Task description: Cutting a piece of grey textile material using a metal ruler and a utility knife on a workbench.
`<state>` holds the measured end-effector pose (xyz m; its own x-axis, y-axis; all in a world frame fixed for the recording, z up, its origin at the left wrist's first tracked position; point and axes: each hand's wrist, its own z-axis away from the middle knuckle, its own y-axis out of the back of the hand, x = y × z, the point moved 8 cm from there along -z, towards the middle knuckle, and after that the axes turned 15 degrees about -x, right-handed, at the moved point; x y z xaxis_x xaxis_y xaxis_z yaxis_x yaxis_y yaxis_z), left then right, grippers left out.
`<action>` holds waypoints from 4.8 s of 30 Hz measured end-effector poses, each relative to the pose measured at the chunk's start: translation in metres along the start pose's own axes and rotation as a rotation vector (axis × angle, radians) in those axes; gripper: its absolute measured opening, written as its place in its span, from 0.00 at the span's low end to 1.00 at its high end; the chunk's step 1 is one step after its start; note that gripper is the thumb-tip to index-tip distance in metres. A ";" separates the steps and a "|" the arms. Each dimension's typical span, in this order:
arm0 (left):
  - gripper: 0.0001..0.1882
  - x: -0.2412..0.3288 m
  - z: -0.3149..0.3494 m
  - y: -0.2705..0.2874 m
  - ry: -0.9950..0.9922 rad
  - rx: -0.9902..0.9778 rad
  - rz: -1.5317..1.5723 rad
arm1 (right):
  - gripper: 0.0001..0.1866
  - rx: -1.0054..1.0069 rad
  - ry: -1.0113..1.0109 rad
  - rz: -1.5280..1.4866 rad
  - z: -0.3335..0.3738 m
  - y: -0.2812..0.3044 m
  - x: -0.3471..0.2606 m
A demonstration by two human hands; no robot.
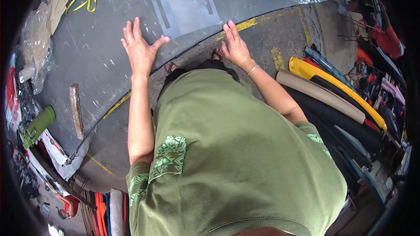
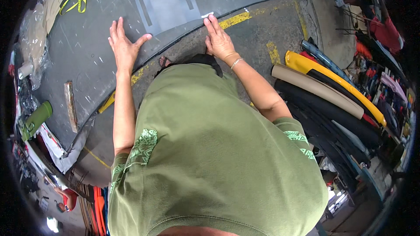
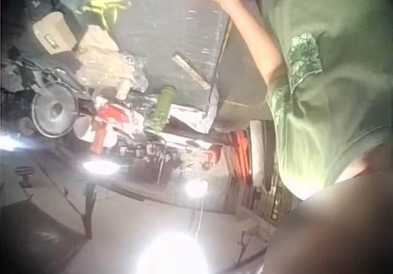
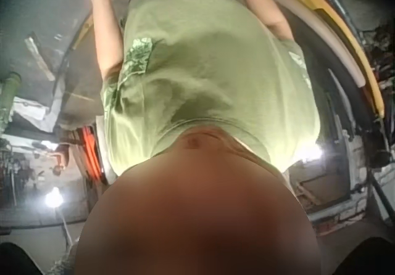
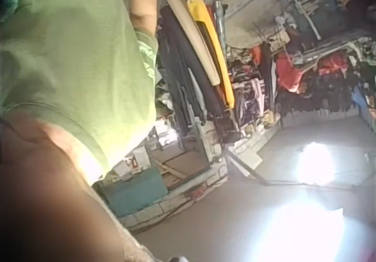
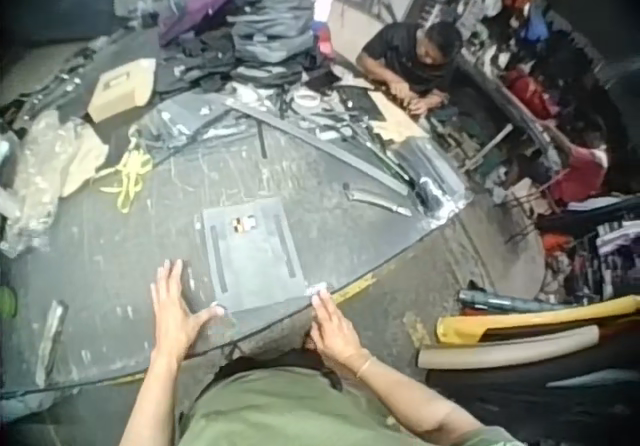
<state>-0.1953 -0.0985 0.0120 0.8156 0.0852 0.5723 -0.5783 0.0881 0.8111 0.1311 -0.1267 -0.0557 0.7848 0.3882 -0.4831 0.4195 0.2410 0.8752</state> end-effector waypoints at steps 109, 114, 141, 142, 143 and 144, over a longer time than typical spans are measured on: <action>0.51 0.112 -0.092 -0.081 -0.138 0.004 -0.274 | 0.14 -0.270 -0.375 -0.797 -0.005 0.048 0.073; 0.55 0.112 -0.091 -0.081 -0.158 -0.002 -0.316 | 0.14 -0.216 -0.422 -0.812 -0.011 0.048 0.070; 0.60 0.129 -0.094 -0.074 -0.012 -0.210 -0.302 | 0.12 -0.247 -0.443 -0.873 -0.025 0.047 0.067; 0.60 0.128 -0.094 -0.074 -0.008 -0.211 -0.301 | 0.13 -0.254 -0.440 -0.861 -0.025 0.046 0.067; 0.60 0.128 -0.094 -0.074 -0.007 -0.212 -0.300 | 0.13 -0.261 -0.437 -0.850 -0.026 0.046 0.068; 0.60 0.128 -0.094 -0.075 -0.008 -0.209 -0.302 | 0.13 -0.263 -0.438 -0.850 -0.025 0.046 0.068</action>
<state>-0.0496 -0.0010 0.0134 0.9500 0.0168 0.3119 -0.3016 0.3089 0.9020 0.1925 -0.0668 -0.0494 0.3913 -0.3555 -0.8488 0.8481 0.4973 0.1827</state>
